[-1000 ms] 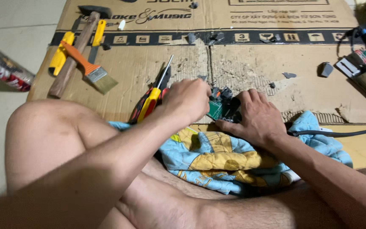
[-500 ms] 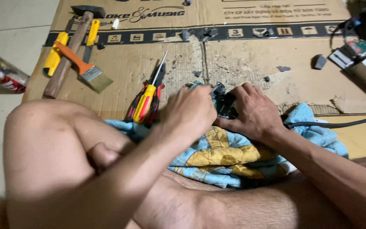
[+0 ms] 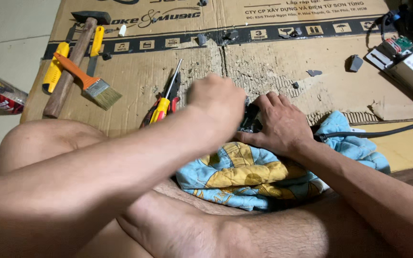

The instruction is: The person is repairing a small electronic device, likely a hard drive, using various tools. They use pliers to manipulate components and a screwdriver to adjust parts on the circuit board.

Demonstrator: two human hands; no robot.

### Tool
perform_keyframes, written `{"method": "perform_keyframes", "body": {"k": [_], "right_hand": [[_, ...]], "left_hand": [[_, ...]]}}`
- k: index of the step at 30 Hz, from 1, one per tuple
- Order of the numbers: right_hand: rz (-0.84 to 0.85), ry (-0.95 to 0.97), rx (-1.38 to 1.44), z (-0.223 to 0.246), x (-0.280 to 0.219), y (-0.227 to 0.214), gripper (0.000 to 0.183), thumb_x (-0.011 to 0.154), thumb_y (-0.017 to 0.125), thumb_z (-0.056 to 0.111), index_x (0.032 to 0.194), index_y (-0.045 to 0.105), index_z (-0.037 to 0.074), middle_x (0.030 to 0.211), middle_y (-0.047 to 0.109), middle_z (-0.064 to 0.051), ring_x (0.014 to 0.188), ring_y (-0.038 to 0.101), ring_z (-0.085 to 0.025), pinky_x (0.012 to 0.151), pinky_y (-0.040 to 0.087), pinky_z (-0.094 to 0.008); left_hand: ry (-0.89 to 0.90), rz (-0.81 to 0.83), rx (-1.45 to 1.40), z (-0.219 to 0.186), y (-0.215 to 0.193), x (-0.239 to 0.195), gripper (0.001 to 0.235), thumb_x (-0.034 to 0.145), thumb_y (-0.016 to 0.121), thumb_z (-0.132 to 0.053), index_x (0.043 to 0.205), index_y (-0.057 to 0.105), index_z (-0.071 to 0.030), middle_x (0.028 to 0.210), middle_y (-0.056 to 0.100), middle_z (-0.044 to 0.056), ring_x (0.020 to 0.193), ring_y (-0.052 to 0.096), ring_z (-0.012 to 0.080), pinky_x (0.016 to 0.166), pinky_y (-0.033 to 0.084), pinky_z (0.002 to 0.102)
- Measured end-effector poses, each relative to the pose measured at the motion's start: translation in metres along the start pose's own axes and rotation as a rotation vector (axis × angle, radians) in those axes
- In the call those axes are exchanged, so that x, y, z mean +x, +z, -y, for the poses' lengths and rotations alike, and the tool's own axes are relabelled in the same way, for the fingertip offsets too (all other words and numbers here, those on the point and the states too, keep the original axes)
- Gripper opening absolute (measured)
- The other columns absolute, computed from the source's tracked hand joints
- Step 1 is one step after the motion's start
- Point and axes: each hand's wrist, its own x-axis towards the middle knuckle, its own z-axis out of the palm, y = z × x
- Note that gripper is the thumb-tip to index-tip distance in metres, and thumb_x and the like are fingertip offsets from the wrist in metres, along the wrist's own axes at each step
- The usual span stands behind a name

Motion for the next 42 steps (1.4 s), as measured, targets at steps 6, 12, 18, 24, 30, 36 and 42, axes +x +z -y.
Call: {"method": "perform_keyframes", "body": {"k": [6, 12, 18, 24, 30, 36, 42], "right_hand": [[-0.025, -0.028, -0.101, -0.032, 0.022, 0.045, 0.070, 0.067, 0.068, 0.064, 0.120, 0.050, 0.022, 0.117, 0.048, -0.003, 0.119, 0.053, -0.027, 0.088, 0.056, -0.046], [-0.038, -0.025, -0.106, -0.032, 0.022, 0.043, 0.062, 0.073, 0.065, 0.055, 0.120, 0.052, 0.017, 0.118, 0.051, -0.008, 0.120, 0.054, -0.034, 0.089, 0.055, -0.047], [0.045, 0.027, 0.090, 0.008, -0.005, -0.014, 0.089, 0.076, 0.064, 0.076, 0.129, 0.054, 0.006, 0.124, 0.056, -0.019, 0.128, 0.052, -0.041, 0.103, 0.049, -0.056], [0.032, 0.010, 0.073, 0.014, -0.008, -0.018, 0.091, 0.076, 0.069, 0.076, 0.131, 0.053, 0.005, 0.120, 0.055, -0.022, 0.123, 0.055, -0.042, 0.101, 0.049, -0.053], [0.064, 0.004, 0.064, 0.010, -0.007, -0.013, 0.093, 0.075, 0.067, 0.079, 0.133, 0.054, 0.008, 0.119, 0.057, -0.020, 0.121, 0.057, -0.039, 0.098, 0.051, -0.051], [0.064, -0.022, 0.002, -0.002, 0.000, -0.001, 0.096, 0.072, 0.063, 0.087, 0.133, 0.053, 0.013, 0.117, 0.056, -0.016, 0.118, 0.058, -0.034, 0.096, 0.053, -0.047], [0.119, -0.006, 0.020, 0.011, -0.008, -0.020, 0.098, 0.083, 0.046, 0.088, 0.134, 0.053, 0.005, 0.119, 0.058, -0.023, 0.119, 0.058, -0.035, 0.102, 0.049, -0.049]], "left_hand": [[0.065, 0.085, 0.148, -0.052, 0.015, 0.002, 0.028, 0.095, 0.058, -0.003, 0.117, 0.074, -0.007, 0.104, 0.073, 0.005, 0.103, 0.067, 0.0310, 0.051, 0.059, 0.054], [0.039, 0.037, 0.070, -0.061, 0.032, 0.027, 0.021, 0.089, 0.064, -0.002, 0.106, 0.076, -0.006, 0.090, 0.070, 0.011, 0.090, 0.067, 0.0391, 0.040, 0.054, 0.060], [-0.046, -0.147, -0.226, 0.004, 0.051, 0.000, 0.033, 0.096, 0.050, -0.006, 0.115, 0.075, -0.011, 0.100, 0.073, 0.023, 0.102, 0.070, 0.0462, 0.078, 0.058, 0.064], [-0.322, -0.280, -1.052, 0.048, 0.051, -0.042, 0.039, 0.094, 0.049, -0.024, 0.127, 0.070, -0.019, 0.120, 0.075, 0.010, 0.119, 0.068, 0.0310, 0.099, 0.053, 0.048], [-0.276, -0.032, -0.560, 0.032, 0.006, -0.044, 0.035, 0.086, 0.048, -0.027, 0.100, 0.080, -0.033, 0.108, 0.076, 0.008, 0.114, 0.067, 0.0387, 0.095, 0.055, 0.053], [-0.126, -0.065, -0.451, 0.027, -0.007, -0.032, 0.019, 0.085, 0.060, -0.010, 0.087, 0.077, -0.002, 0.086, 0.070, 0.031, 0.092, 0.071, 0.0513, 0.081, 0.060, 0.057], [-0.143, -0.104, -0.542, 0.039, 0.011, -0.020, 0.027, 0.091, 0.053, -0.010, 0.099, 0.077, -0.001, 0.091, 0.072, 0.028, 0.100, 0.070, 0.0498, 0.085, 0.057, 0.058]]}}
